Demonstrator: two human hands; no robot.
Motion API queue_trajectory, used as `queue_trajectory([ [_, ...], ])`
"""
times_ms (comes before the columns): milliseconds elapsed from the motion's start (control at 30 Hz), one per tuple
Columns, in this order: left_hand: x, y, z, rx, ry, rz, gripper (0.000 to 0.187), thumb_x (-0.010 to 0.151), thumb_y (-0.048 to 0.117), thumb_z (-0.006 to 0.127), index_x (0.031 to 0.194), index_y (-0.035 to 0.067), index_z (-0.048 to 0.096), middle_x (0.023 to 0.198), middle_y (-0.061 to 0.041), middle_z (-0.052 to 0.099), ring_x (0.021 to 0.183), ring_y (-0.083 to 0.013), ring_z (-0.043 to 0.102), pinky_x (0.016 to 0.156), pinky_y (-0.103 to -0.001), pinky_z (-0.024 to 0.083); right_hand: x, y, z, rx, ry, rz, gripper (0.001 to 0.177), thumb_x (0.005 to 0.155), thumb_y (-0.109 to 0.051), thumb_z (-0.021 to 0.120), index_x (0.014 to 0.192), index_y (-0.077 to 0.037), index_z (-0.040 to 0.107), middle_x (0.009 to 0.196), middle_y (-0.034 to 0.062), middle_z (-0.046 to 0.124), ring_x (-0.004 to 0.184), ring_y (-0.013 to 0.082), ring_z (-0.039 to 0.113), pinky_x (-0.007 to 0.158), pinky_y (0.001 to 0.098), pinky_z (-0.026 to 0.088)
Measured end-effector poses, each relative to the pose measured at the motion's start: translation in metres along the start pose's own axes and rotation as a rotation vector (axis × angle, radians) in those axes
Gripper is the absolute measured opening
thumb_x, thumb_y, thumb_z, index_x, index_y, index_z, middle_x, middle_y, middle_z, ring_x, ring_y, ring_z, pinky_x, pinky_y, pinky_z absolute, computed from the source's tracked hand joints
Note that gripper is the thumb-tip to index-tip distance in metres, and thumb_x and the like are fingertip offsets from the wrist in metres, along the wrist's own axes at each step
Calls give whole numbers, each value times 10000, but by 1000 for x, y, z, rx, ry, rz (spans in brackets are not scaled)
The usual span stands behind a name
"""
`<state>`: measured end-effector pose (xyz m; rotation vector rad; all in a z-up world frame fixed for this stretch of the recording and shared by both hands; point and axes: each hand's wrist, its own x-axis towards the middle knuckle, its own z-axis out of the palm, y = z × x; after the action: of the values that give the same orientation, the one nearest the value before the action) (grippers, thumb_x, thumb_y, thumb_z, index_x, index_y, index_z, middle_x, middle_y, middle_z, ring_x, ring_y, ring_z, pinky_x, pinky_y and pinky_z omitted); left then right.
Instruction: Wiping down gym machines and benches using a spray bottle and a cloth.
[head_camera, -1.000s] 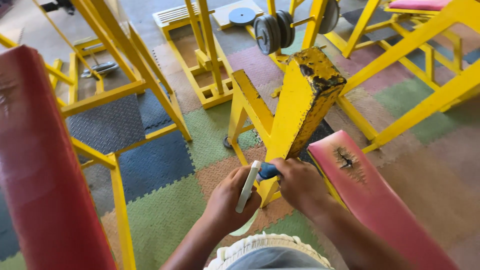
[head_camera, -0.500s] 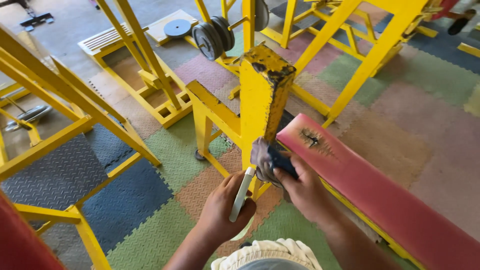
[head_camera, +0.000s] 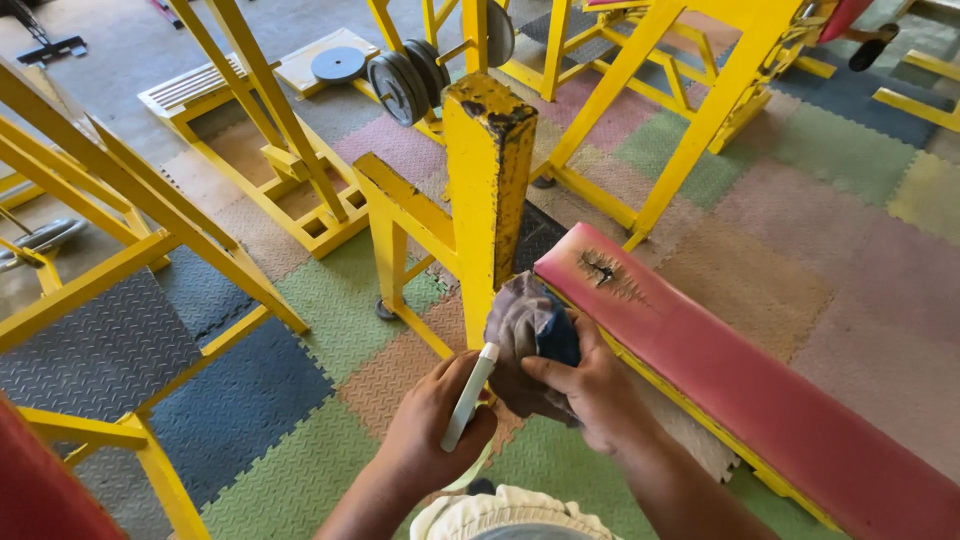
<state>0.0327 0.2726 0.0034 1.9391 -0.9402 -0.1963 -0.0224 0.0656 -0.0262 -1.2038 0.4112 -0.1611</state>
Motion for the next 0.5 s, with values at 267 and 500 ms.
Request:
queue_trajectory([
  [267, -18, -1, 23, -5, 61, 67, 586, 762, 91, 649, 1343, 55, 593, 1072, -149, 686, 998, -335, 691, 879, -425, 539, -22, 12, -31, 342, -33, 35, 353, 876, -104, 575, 1224, -53, 598, 1009, 70, 661, 903, 174, 660, 824, 344, 550],
  [500, 1, -9, 11, 2, 1, 241, 609, 756, 133, 689, 1340, 13, 567, 1109, -177, 676, 1024, -404, 661, 868, -459, 538, -31, -13, -10, 230, -10, 21, 423, 804, -100, 688, 1216, -83, 594, 1009, 66, 681, 936, 211, 693, 843, 414, 582],
])
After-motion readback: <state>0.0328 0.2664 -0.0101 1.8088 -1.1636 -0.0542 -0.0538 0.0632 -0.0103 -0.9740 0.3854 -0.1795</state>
